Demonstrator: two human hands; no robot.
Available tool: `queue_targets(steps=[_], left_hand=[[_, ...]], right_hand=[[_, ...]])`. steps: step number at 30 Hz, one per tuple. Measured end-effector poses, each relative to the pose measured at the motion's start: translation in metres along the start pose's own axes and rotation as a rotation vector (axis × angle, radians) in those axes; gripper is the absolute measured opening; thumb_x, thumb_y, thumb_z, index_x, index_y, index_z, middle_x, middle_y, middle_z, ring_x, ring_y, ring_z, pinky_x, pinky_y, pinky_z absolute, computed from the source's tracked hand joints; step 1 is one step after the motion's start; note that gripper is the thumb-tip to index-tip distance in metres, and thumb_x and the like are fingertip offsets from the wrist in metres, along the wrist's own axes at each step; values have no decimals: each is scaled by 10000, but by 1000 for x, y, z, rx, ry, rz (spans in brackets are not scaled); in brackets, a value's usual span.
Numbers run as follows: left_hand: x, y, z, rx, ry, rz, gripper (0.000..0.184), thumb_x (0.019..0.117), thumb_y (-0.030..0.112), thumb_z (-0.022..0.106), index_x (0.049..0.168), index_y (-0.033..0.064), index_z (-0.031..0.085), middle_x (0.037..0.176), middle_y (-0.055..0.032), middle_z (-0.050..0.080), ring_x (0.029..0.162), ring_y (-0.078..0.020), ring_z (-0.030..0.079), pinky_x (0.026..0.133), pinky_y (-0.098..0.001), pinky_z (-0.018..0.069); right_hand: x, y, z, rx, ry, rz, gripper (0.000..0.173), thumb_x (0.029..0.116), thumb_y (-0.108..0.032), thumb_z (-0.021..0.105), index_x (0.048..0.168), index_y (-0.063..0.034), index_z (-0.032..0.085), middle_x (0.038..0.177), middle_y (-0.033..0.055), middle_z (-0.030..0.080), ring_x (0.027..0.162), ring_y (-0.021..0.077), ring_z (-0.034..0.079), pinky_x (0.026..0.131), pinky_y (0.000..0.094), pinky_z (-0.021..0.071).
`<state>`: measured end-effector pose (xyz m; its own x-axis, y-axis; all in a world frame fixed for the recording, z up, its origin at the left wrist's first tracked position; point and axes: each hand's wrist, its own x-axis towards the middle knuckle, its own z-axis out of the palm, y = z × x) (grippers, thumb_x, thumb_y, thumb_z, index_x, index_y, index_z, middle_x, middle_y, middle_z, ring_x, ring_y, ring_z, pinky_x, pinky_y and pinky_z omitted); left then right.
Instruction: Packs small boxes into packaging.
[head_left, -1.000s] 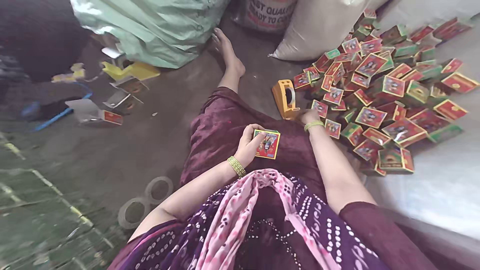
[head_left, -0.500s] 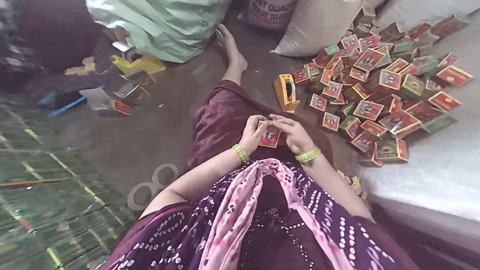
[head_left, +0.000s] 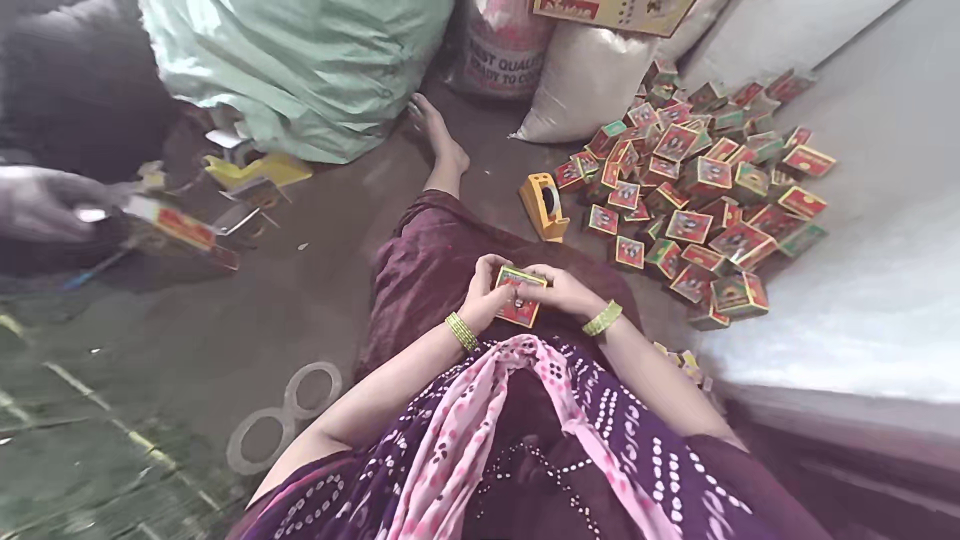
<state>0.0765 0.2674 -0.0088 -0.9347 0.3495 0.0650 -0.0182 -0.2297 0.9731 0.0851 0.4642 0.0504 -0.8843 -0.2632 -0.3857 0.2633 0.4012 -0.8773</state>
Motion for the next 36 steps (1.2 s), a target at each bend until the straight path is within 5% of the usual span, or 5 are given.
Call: queue_targets(steps=[12,24,28,30,36], left_hand=[[-8,51,-38,-175,232,35,450,920,42,606,1336,-64,469,1285,-185,592,1044,-227,681,888,-396,601],[-59,17,-352,-173,1958,-218,1141,805,547,816,1583,-5,189,1521,-244,418,1389,-304,460,1129,-424,436],[-81,3,-356,358,1791,172,385,1040,155,481,1230,-177,527,1012,-295,624,818,-272,659,664,-340,579],[-65,110,-288,-22,1744,-357,285,1033,-19,367,1269,-43,523,1186,-160,594,1023,-174,597,912,-300,501],[-97,-1,-305,375,1350,100,474,1116,186,241,1484,-87,366,1399,-227,534,1191,-204,602,978,-335,528]], right_hand=[[-26,-78,-137,904,827,-584,386,1139,-331,229,1312,-80,465,1103,53,676,1001,146,685,883,322,578],[-44,37,-76,116,674,-180,492,954,64,553,1401,48,346,1039,30,641,748,55,691,633,232,607],[-88,53,-106,4,832,55,556,949,-25,636,1440,46,385,1057,69,626,748,65,656,636,256,592],[-112,62,-116,-126,816,210,517,968,-84,646,1413,72,435,1083,114,632,772,62,649,680,264,591],[-170,140,-142,-576,454,824,444,945,-213,688,1330,-2,621,1241,279,661,1173,452,625,994,678,455]])
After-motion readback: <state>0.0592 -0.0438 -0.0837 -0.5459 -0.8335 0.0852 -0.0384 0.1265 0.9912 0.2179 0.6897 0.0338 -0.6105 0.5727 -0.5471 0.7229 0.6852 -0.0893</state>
